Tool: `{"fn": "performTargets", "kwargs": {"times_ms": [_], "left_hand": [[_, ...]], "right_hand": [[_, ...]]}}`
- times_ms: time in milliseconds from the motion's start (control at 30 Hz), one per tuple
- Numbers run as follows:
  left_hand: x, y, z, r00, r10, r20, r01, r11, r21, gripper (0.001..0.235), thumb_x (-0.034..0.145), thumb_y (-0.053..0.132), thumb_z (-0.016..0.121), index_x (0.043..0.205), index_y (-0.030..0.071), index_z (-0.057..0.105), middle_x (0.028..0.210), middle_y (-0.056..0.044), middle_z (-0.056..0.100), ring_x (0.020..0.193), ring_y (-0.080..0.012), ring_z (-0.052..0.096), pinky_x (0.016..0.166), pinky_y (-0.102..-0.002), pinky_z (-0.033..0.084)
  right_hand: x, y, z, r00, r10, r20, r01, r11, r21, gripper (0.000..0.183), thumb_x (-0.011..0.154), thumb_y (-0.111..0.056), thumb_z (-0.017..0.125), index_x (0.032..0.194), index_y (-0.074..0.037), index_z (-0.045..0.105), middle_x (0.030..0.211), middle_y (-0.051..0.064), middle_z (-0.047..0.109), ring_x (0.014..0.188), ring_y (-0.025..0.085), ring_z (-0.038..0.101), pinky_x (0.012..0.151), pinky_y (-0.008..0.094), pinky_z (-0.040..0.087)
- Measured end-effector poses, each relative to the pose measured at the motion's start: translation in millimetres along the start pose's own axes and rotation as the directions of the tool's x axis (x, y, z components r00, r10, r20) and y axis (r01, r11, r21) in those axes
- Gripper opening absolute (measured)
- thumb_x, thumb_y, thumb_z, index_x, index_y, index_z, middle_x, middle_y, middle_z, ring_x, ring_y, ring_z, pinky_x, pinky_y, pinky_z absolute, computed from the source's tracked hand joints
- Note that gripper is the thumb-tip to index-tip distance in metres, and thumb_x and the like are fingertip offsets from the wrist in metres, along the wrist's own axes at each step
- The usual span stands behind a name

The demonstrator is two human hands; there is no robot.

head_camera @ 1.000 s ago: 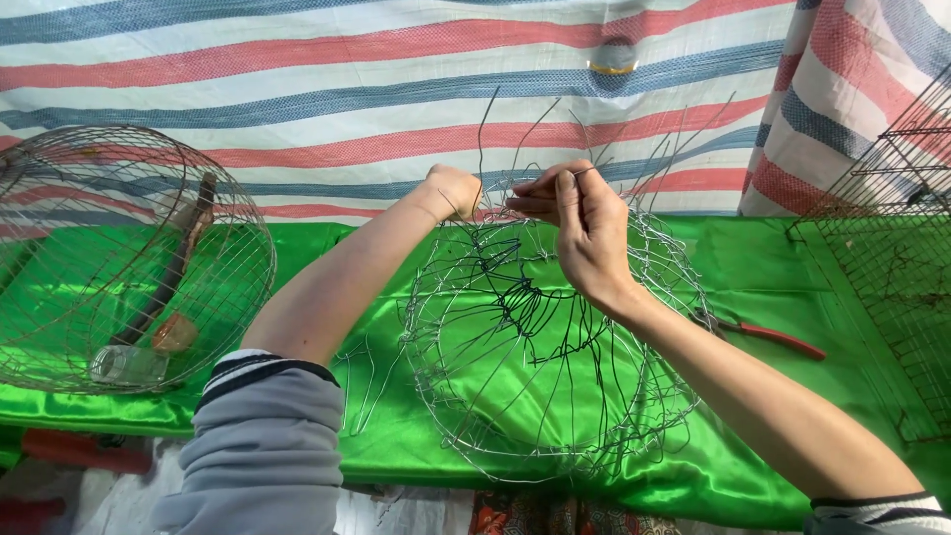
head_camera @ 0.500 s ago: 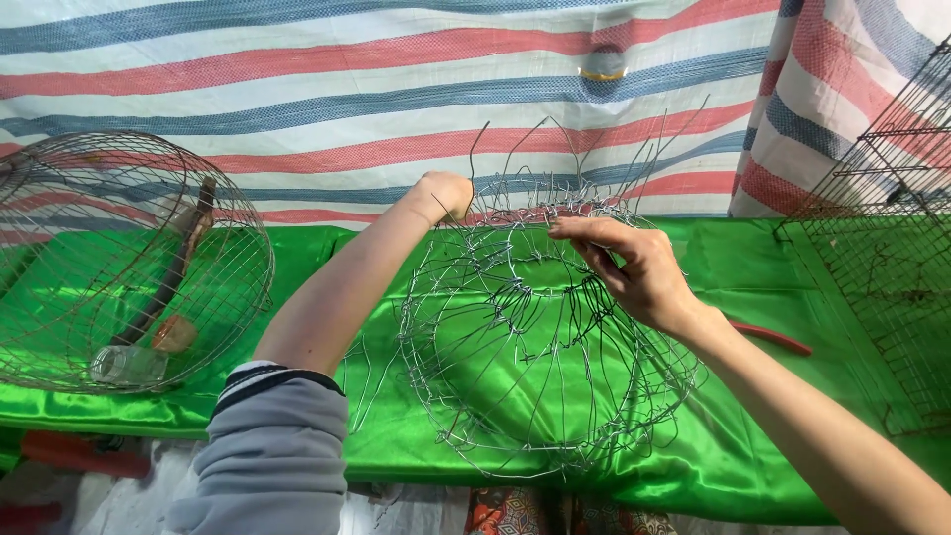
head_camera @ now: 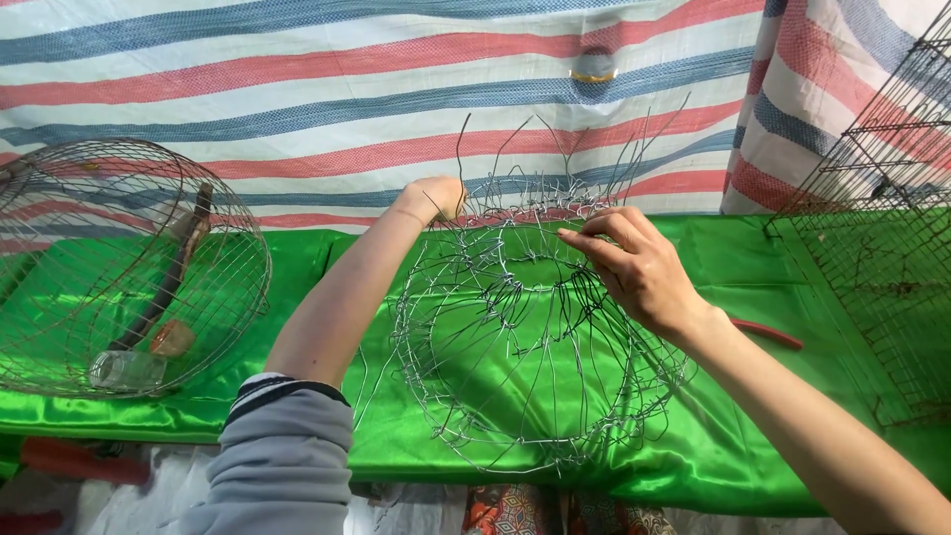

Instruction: Adding vertical wires to a circular wire frame by twisting the ends to secure them, forming a cage structure.

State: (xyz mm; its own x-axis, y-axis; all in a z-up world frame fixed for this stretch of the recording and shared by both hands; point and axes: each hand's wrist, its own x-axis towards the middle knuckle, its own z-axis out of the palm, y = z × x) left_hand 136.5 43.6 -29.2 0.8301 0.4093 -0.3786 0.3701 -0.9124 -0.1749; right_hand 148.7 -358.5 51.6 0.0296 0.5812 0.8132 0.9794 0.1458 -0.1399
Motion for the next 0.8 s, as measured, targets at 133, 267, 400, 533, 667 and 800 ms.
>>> {"fn": "performTargets", "kwargs": {"times_ms": [133,267,400,533,667,800], "left_hand": [[-6.8,0.3,-5.0,1.0,0.003,-0.001,-0.003,1.0,-0.021,0.037,0.093,0.021,0.054,0.121,0.004,0.072,0.127,-0.018,0.072,0.126,-0.0359,0.065,0.101,-0.057,0.053],[-19.7,4.9,-10.2,1.0,-0.021,0.015,0.021,0.999,-0.04,0.04,0.094,0.021,0.049,0.125,0.005,0.07,0.131,-0.016,0.07,0.129,-0.0342,0.063,0.105,-0.055,0.05],[-21.0,5.1,-13.5,0.999,-0.048,0.006,0.048,0.999,0.011,0.038,0.091,0.02,0.052,0.122,0.01,0.071,0.127,-0.011,0.073,0.125,-0.03,0.066,0.104,-0.054,0.051],[2.6,-7.0,1.2,1.0,-0.026,0.003,0.026,0.999,-0.024,0.039,0.092,0.02,0.051,0.124,0.009,0.071,0.129,-0.012,0.072,0.126,-0.031,0.065,0.103,-0.055,0.052],[-19.7,-1.5,-14.7,1.0,0.0,0.004,0.0,0.995,-0.096,0.039,0.094,0.021,0.049,0.122,0.005,0.071,0.129,-0.017,0.071,0.127,-0.0354,0.064,0.104,-0.055,0.052],[-28.1,-2.2,-18.1,0.999,0.025,-0.037,-0.031,0.987,-0.155,0.039,0.094,0.029,0.052,0.114,0.003,0.074,0.12,-0.02,0.074,0.121,-0.0376,0.067,0.1,-0.054,0.053]], "right_hand": [[1.2,-6.0,-5.5,1.0,0.004,0.019,-0.001,0.99,-0.141,0.024,0.093,0.002,0.066,0.109,-0.012,0.078,0.101,0.008,0.066,0.095,0.031,0.064,0.082,0.044,0.054],[3.0,-17.6,-12.8,0.992,0.111,0.053,-0.106,0.99,-0.091,0.025,0.093,0.003,0.063,0.106,-0.012,0.078,0.095,0.006,0.063,0.088,0.027,0.062,0.075,0.04,0.054],[-6.7,-16.3,-6.6,0.981,0.185,0.066,-0.182,0.982,-0.048,0.025,0.093,0.003,0.063,0.104,-0.013,0.078,0.092,0.004,0.062,0.085,0.027,0.061,0.072,0.039,0.055],[-10.7,-17.1,-3.8,0.974,0.219,0.064,-0.216,0.975,-0.05,0.026,0.092,0.003,0.064,0.105,-0.014,0.078,0.089,0.005,0.059,0.083,0.027,0.06,0.07,0.04,0.054],[-19.8,-10.1,1.4,0.947,0.315,0.069,-0.32,0.945,0.073,0.029,0.092,0.003,0.064,0.109,-0.016,0.079,0.09,0.006,0.06,0.079,0.029,0.063,0.068,0.041,0.054],[-24.5,-5.7,6.6,0.932,0.356,0.066,-0.362,0.926,0.109,0.029,0.091,0.002,0.068,0.108,-0.019,0.08,0.095,0.002,0.067,0.08,0.024,0.067,0.07,0.036,0.055]]}}
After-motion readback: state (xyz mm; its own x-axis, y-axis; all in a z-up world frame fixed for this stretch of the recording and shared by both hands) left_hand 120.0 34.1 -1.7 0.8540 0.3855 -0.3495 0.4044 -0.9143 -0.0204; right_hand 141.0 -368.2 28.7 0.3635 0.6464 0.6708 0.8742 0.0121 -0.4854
